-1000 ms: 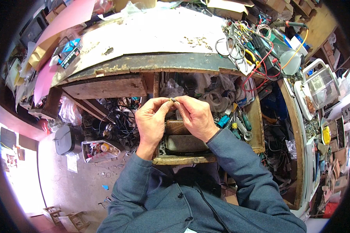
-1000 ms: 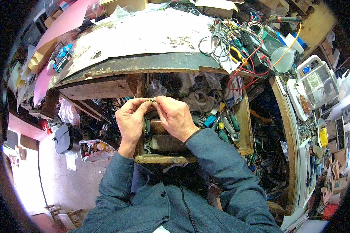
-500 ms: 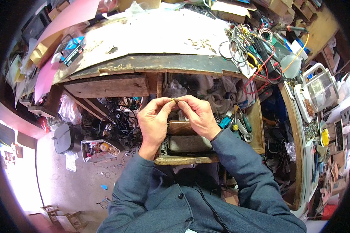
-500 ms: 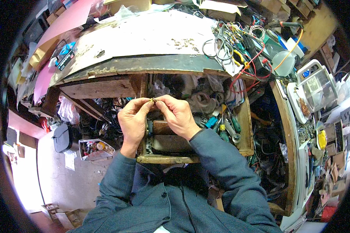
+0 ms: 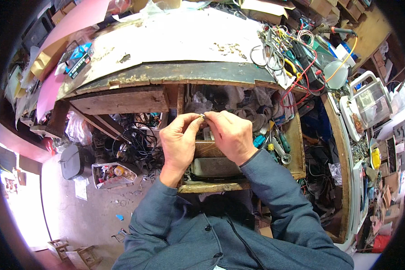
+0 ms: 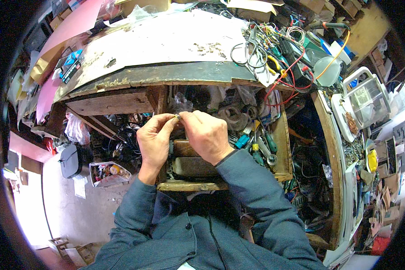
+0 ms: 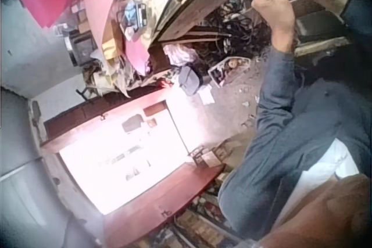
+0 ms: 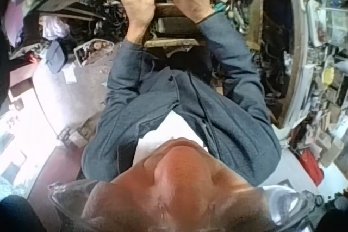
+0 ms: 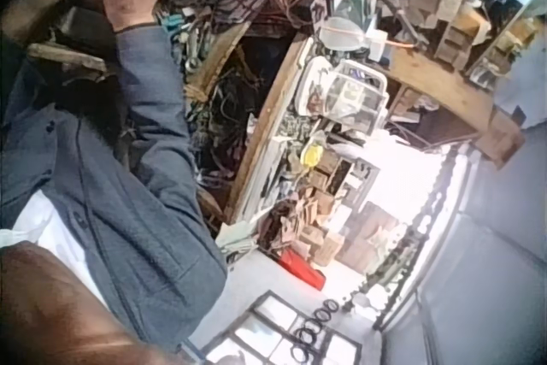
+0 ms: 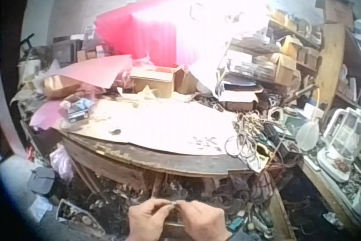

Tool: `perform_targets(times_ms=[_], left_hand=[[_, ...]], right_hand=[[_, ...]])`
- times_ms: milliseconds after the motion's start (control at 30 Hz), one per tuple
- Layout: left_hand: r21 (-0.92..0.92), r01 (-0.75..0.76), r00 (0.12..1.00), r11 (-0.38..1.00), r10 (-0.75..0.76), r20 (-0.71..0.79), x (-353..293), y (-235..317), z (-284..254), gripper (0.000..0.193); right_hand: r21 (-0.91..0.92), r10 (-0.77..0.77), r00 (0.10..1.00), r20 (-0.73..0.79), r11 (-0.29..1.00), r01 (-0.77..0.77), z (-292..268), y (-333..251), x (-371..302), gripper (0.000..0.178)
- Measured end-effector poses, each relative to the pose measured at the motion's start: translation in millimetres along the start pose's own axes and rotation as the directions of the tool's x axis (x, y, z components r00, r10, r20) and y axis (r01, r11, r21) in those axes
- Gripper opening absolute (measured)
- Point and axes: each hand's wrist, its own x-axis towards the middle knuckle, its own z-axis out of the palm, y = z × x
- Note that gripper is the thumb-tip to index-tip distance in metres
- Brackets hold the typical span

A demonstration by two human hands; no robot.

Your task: The person repeatedly picks up small electronic components from a cluttered workbench and manipulates them with both hands. The person appears to be assembling or adjusting the components, placing them back on the surface between actions.

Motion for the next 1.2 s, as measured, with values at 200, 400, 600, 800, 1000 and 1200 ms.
perform_targets(times_ms=[200,400,600,800,1000,1200], left_hand=[[-0.268,0.109,0.993,0.957,-0.095,0.064,3,-4,-7,0.01],[-0.352,0.145,0.987,0.925,-0.112,0.115,3,-4,-9,0.011],[-0.377,0.135,0.987,0.916,-0.092,0.129,3,-4,-8,0.011],[-0.366,0.067,0.996,0.928,-0.043,0.072,2,-9,-13,0.014],[-0.308,-0.01,1.0,0.951,0.016,0.019,1,-9,-9,0.015],[-0.291,-0.023,0.997,0.956,0.044,0.064,2,-8,-5,0.014]], right_hand=[[-0.177,-0.218,0.976,-0.028,0.962,0.21,-2,3,-2,0.031],[-0.211,-0.3,0.951,-0.068,0.936,0.28,-2,4,-3,0.034],[-0.246,-0.327,0.94,-0.097,0.923,0.296,-4,1,0,0.033],[-0.045,-0.106,0.993,-0.044,0.994,0.104,0,-11,3,0.016],[0.605,0.38,0.885,0.268,0.649,-0.462,10,-3,-5,0.011],[0.508,0.229,0.454,0.861,-0.399,-0.763,-15,10,7,0.029]])
